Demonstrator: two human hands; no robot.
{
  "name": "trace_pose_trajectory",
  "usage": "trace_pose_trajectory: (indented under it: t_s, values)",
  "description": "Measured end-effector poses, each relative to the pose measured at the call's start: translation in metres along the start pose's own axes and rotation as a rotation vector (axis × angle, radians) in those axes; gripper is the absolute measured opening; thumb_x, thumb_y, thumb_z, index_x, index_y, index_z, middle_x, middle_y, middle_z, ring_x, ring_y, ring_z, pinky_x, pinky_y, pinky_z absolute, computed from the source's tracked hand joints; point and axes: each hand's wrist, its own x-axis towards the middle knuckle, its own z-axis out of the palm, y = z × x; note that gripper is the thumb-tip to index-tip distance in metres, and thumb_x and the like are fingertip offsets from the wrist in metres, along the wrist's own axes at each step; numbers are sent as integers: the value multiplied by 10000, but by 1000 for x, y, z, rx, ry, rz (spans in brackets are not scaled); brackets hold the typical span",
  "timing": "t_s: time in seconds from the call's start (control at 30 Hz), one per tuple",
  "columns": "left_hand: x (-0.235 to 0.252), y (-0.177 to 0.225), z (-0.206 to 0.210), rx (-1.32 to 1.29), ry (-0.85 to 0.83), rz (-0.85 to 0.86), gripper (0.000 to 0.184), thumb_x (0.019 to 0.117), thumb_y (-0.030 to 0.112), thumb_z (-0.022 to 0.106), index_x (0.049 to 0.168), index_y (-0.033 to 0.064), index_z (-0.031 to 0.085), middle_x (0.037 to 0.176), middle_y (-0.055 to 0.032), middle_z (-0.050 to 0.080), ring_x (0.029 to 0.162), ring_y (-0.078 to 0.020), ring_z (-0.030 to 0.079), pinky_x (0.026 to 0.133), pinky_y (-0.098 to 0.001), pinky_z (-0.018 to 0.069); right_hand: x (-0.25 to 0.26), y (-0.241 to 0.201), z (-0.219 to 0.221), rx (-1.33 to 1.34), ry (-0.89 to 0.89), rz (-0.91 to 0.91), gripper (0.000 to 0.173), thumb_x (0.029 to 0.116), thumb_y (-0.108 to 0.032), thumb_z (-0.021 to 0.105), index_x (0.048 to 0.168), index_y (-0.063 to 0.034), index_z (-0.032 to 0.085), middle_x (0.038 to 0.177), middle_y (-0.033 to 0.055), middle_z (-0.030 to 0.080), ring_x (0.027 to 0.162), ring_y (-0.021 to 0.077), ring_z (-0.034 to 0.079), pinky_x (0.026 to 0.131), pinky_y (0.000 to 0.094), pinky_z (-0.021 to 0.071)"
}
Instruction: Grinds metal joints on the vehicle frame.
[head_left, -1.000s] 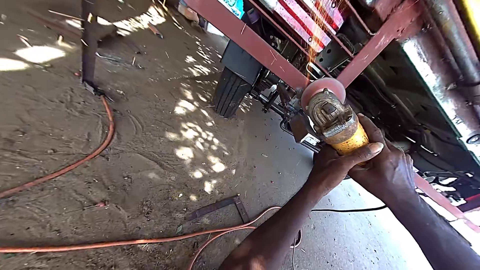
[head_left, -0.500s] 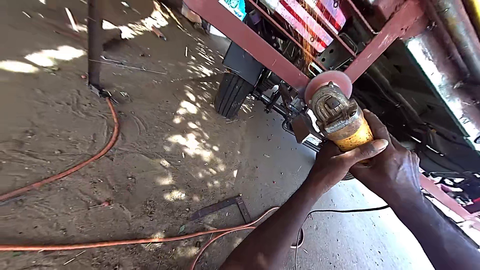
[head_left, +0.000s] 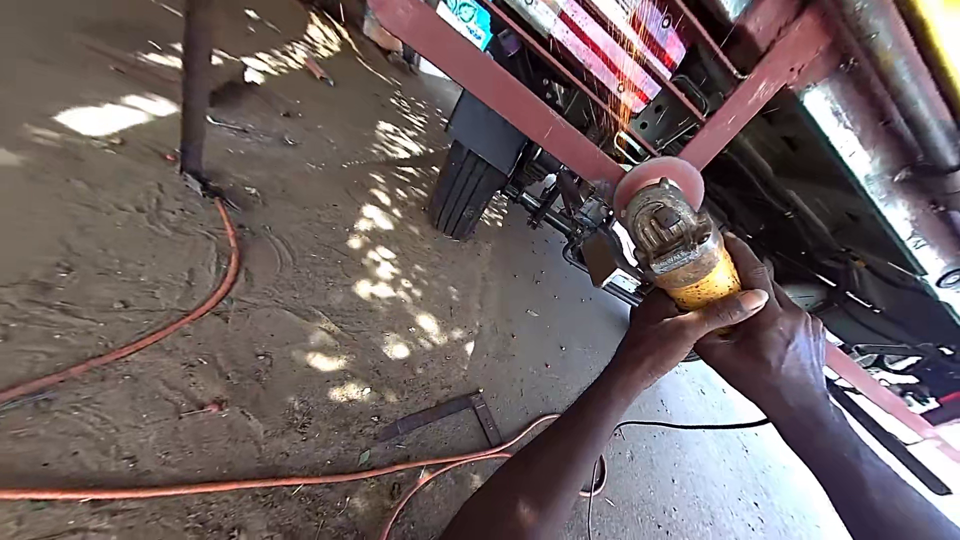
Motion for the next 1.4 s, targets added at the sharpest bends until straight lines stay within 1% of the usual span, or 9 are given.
trace_pose_trajectory:
  t_s: [0.23,0.33,0.43,0.6,0.8,0.93,1.07,1.2,1.4]
  values:
    - [-6,1,0,51,10,6,465,924,319,764,1286,59,631,1142,-98,715,1067,-191,692,961,-429,572,0,2,2,-13,4,-39,897,809,-484,686,1612,-304,328,1091,215,673,758,444,657,562,645,468]
    - [-2,-4,1,-15,-5,37,495,929,250,769,1319,7,582,1189,-147,686,1123,-224,670,1024,-443,548,-1,4,2,-31,8,-58,872,826,-504,671,1606,-286,347,1085,200,673,744,431,657,543,631,460]
    - [1,-5,0,19,-1,17,506,912,295,788,1294,17,607,1163,-137,703,1104,-217,684,1003,-450,565,-3,1,2,-17,22,-22,881,817,-485,672,1612,-310,333,1091,206,674,748,434,654,551,636,460]
    - [-1,0,2,-41,1,59,507,920,198,772,1339,8,559,1200,-153,677,1126,-225,665,1029,-432,544,0,2,1,-39,2,-50,900,820,-476,686,1621,-314,310,1064,198,661,720,422,644,529,623,452]
    - [-6,-7,13,-1,-30,41,452,925,247,777,1277,10,619,1140,-134,714,1081,-213,693,997,-438,569,-15,11,-2,41,18,45,886,812,-450,705,1606,-336,330,1223,222,669,828,478,672,603,694,477]
    - [-8,-7,9,12,-9,38,474,931,285,770,1292,24,609,1147,-130,710,1080,-214,692,989,-443,572,-8,9,-4,6,2,-8,888,799,-491,688,1601,-328,345,1103,219,683,766,455,665,563,663,470]
    - [-15,-4,2,146,60,-45,506,913,450,749,1281,119,640,1118,-65,718,1029,-177,695,894,-443,590,-1,10,2,-24,-29,-57,893,805,-506,675,1608,-320,333,1071,200,670,748,437,654,558,644,467]
    - [-16,-2,-1,110,8,-65,496,931,375,748,1319,98,611,1147,-86,710,1044,-185,694,918,-439,587,-5,9,8,1,-8,-30,903,784,-467,696,1601,-307,346,1163,221,677,808,471,666,591,676,471]
    - [-17,-6,0,107,-6,-54,437,942,350,737,1295,113,636,1135,-64,717,1038,-163,693,911,-413,586,-7,15,9,-21,-9,-33,898,803,-474,694,1609,-323,328,1139,212,670,810,461,664,580,662,470]
